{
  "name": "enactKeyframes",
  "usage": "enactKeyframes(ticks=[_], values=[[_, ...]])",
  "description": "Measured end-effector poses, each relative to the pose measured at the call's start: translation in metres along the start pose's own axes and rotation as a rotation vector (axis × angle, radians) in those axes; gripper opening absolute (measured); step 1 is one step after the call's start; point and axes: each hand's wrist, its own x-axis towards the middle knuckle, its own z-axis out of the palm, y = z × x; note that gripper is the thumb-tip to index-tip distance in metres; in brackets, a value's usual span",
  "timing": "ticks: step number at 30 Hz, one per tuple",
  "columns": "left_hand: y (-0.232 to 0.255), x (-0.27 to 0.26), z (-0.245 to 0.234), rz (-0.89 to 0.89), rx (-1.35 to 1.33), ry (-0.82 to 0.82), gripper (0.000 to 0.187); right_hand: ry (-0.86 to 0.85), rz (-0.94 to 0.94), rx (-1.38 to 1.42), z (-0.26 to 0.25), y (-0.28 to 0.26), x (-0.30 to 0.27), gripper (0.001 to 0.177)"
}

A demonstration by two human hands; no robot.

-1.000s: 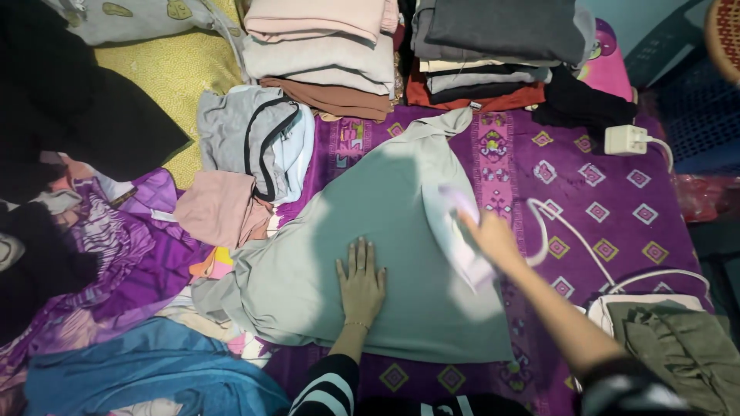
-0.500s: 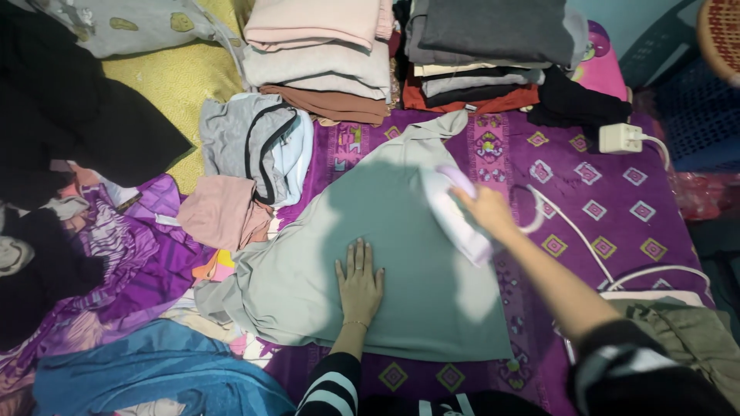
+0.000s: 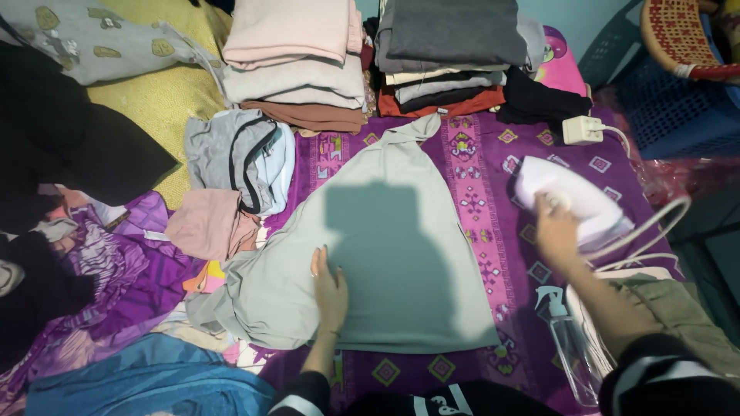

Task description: The recorder is ironing and folding various pieces of clothing on a bed.

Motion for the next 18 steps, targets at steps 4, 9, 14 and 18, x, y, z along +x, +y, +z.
enactKeyframes(ticks=[4, 9, 14, 18], values=[[0.003, -0.015, 0.003, -0.092, 0.021, -0.012, 0.058, 0.201, 0.085, 0.549, 0.022, -0.092, -0.053, 0.052], [-0.005, -0.015, 0.022, -0.110, 0.005, -0.014, 0.056, -0.302, 0.488, 0.988, 0.020, -0.217, -0.094, 0.055], [0.088, 0.018, 0.028, -0.148, 0.284, -0.281, 0.073, -0.805, -0.347, 1.260, -0.018, -0.276, -0.124, 0.033], [0.049, 0.023, 0.049, -0.015, 0.786, -0.441, 0.081, -0.931, -0.667, 0.948, -0.122, -0.259, -0.129, 0.043]])
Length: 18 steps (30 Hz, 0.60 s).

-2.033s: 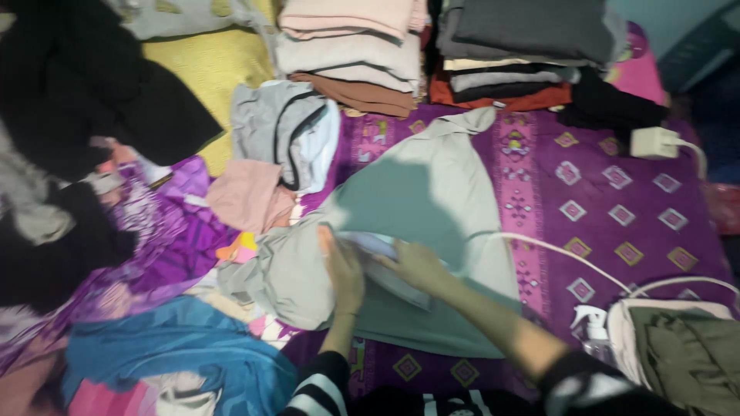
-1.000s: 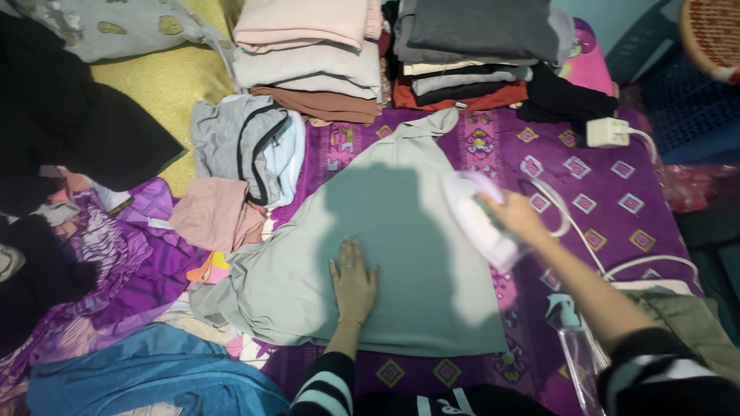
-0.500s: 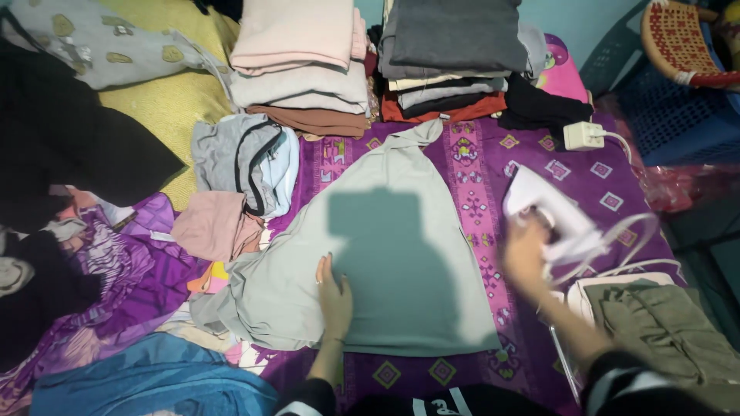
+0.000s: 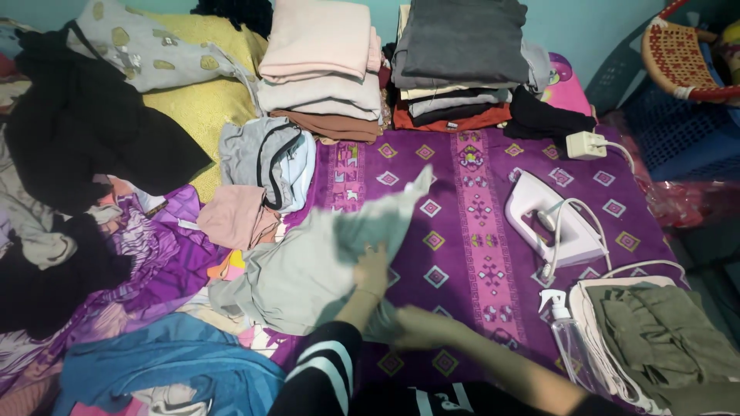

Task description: The recorder is ironing and folding various pieces of clothing on a bed.

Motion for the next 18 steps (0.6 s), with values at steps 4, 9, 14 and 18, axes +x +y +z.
enactKeyframes(ticks=[4, 9, 14, 18], values=[[-0.082, 0.056, 0.051, 0.070, 0.112, 0.249, 0.036, -0.080, -0.050, -0.266, -0.013, 0.025, -0.059, 0.030], [-0.146, 0.093, -0.052, -0.130, 0.169, 0.520, 0.024, -0.023, 0.168, -0.159, -0.056, 0.021, -0.125, 0.029], [-0.240, 0.148, -0.135, -0.370, -0.775, 0.351, 0.027, 0.163, 0.345, -0.183, -0.099, 0.036, -0.141, 0.018], [-0.268, 0.167, -0.209, -0.291, -2.041, 0.180, 0.023, 0.305, 0.490, -0.289, -0.148, 0.066, -0.144, 0.021]])
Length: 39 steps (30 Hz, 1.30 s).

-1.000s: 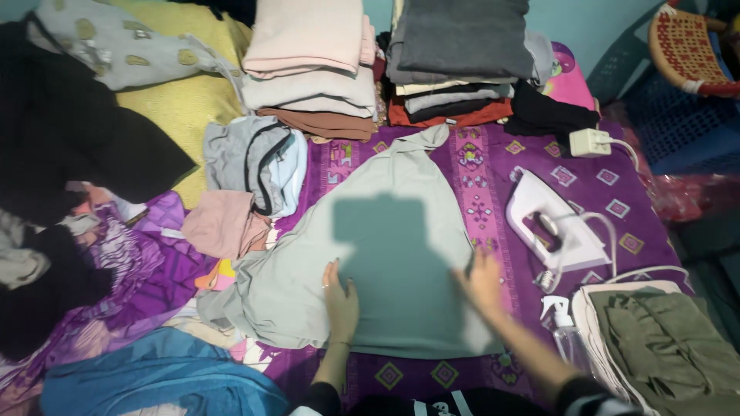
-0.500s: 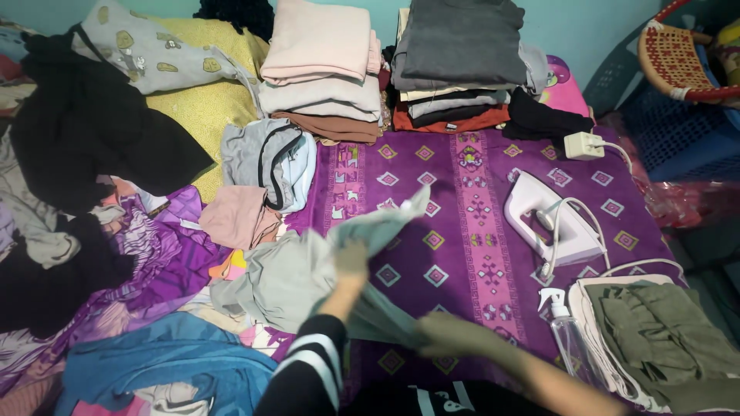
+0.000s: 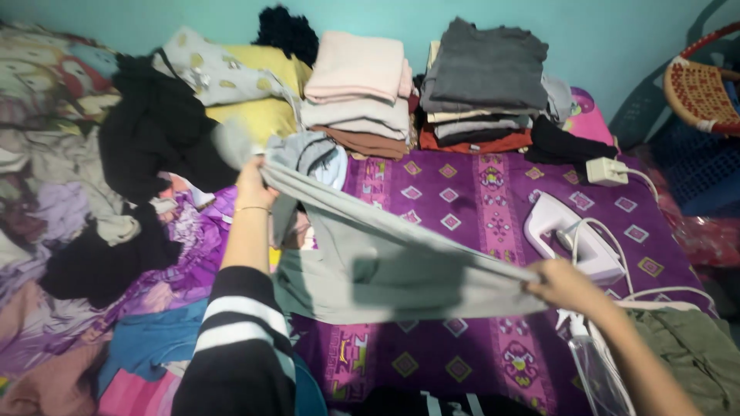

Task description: The recorder is ironing and folding various pieces of clothing on a bed.

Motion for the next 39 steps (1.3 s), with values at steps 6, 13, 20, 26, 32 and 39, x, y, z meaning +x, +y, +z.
enactKeyframes(ticks=[6, 13, 20, 26, 32, 39], values=[[0.108, -0.137, 0.078, 0.199, -0.187, -0.184, 0.023, 0.710, -0.256, 0.006, -0.042, 0.017, 0.004, 0.023], [0.153, -0.272, 0.114, 0.346, -0.386, -0.592, 0.019, 0.695, -0.334, 0.528, -0.093, 0.029, -0.016, 0.023], [0.149, -0.290, 0.102, 0.348, -0.519, -0.625, 0.021, 0.841, -0.568, 0.945, -0.133, 0.025, -0.015, 0.012], [0.193, -0.205, 0.101, 0.613, -0.417, -0.494, 0.029, 0.735, -0.967, 1.239, -0.211, 0.058, 0.042, 0.027], [0.219, -0.276, 0.139, 0.673, -0.660, -0.565, 0.036, 0.691, -0.916, 1.143, -0.248, 0.003, -0.019, 0.014], [0.075, -0.252, 0.162, 0.382, -0.111, -0.222, 0.030, 0.780, -0.698, 0.363, -0.231, -0.087, -0.062, 0.026]])
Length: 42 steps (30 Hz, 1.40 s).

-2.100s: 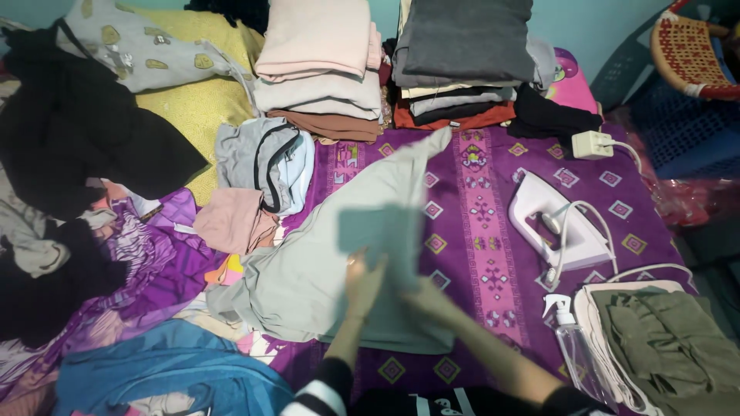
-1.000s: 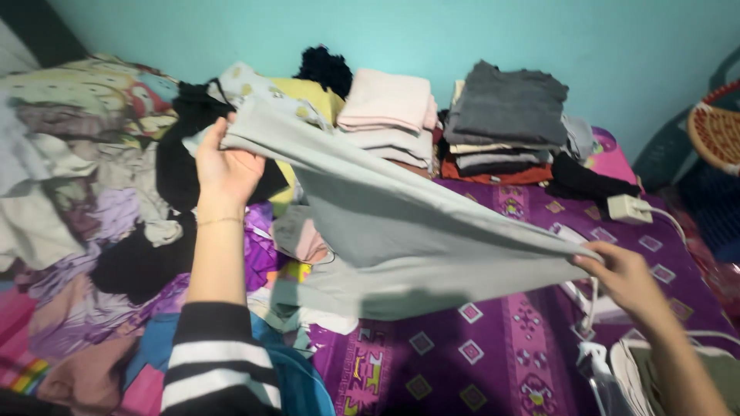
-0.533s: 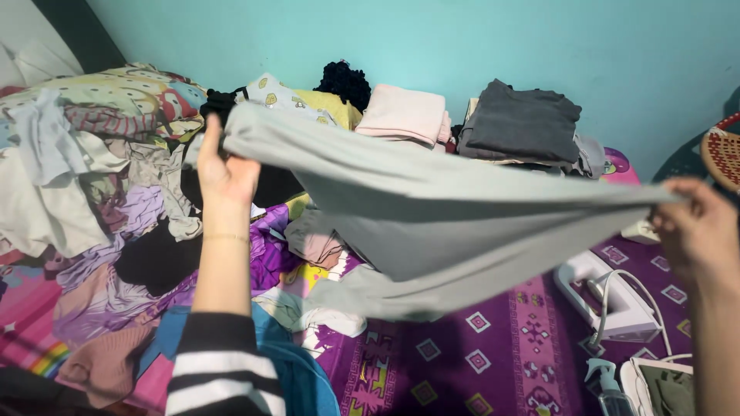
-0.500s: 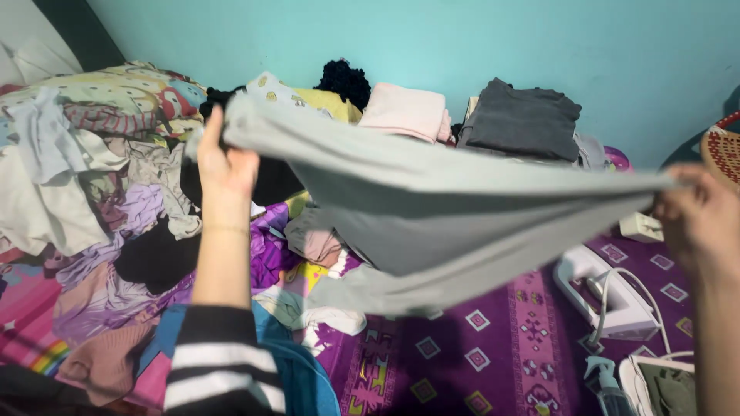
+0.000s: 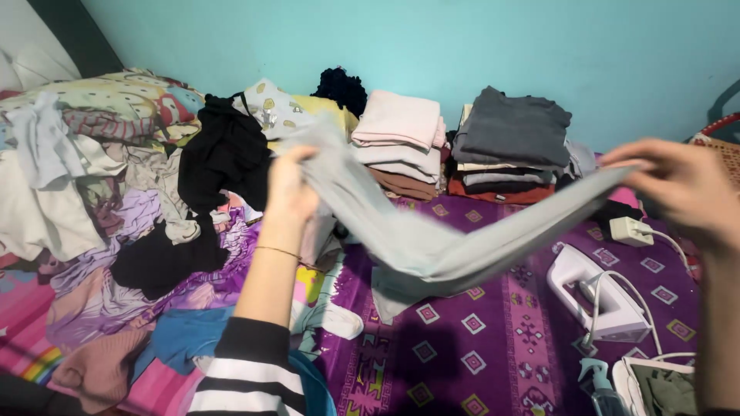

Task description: The recorder is ironing and folding various pieces of clothing on a bed.

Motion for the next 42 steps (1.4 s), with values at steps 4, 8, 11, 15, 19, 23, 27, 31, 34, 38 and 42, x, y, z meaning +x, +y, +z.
enactKeyframes(ticks=[4, 8, 11, 15, 19, 23, 27, 31, 34, 38, 42], values=[[-0.025, -0.033, 0.057, -0.185, 0.272, -0.333, 0.028, -0.179, -0.129, 0.103, 0.034, -0.058, 0.028, 0.023], [-0.063, -0.042, 0.076, 0.094, 0.983, -0.790, 0.030, -0.368, -0.185, 0.273, 0.052, -0.092, 0.041, 0.024], [-0.068, -0.069, 0.102, 0.148, 0.907, -1.051, 0.045, -0.432, -0.440, 0.129, 0.068, -0.100, 0.057, 0.027], [-0.053, -0.099, 0.130, 0.354, 0.930, -1.256, 0.058, -0.493, -0.145, 0.250, 0.082, -0.083, 0.066, 0.028], [-0.046, -0.105, 0.129, 0.533, 1.161, -1.254, 0.052, -0.507, 0.027, 0.562, 0.084, -0.093, 0.063, 0.023], [-0.043, -0.111, 0.134, 0.535, 1.424, -1.249, 0.024, -0.523, 0.014, 0.661, 0.086, -0.103, 0.064, 0.013], [-0.040, -0.119, 0.136, 0.920, 1.474, -1.318, 0.015, -0.546, -0.008, 0.787, 0.088, -0.100, 0.065, 0.006], [-0.029, -0.135, 0.144, 1.086, 1.518, -1.391, 0.024, -0.687, 0.098, 0.755, 0.088, -0.085, 0.064, 0.011], [-0.032, -0.118, 0.125, 1.047, 1.462, -1.302, 0.033, -0.632, 0.018, 0.490, 0.079, -0.073, 0.066, 0.012], [-0.022, -0.079, 0.093, 0.775, 1.762, -0.872, 0.052, -0.268, 0.122, 0.283, 0.050, -0.089, 0.078, 0.013], [0.001, -0.041, 0.055, 0.659, 1.985, -0.831, 0.048, -0.057, 0.107, 0.169, 0.019, -0.063, 0.093, 0.020]])
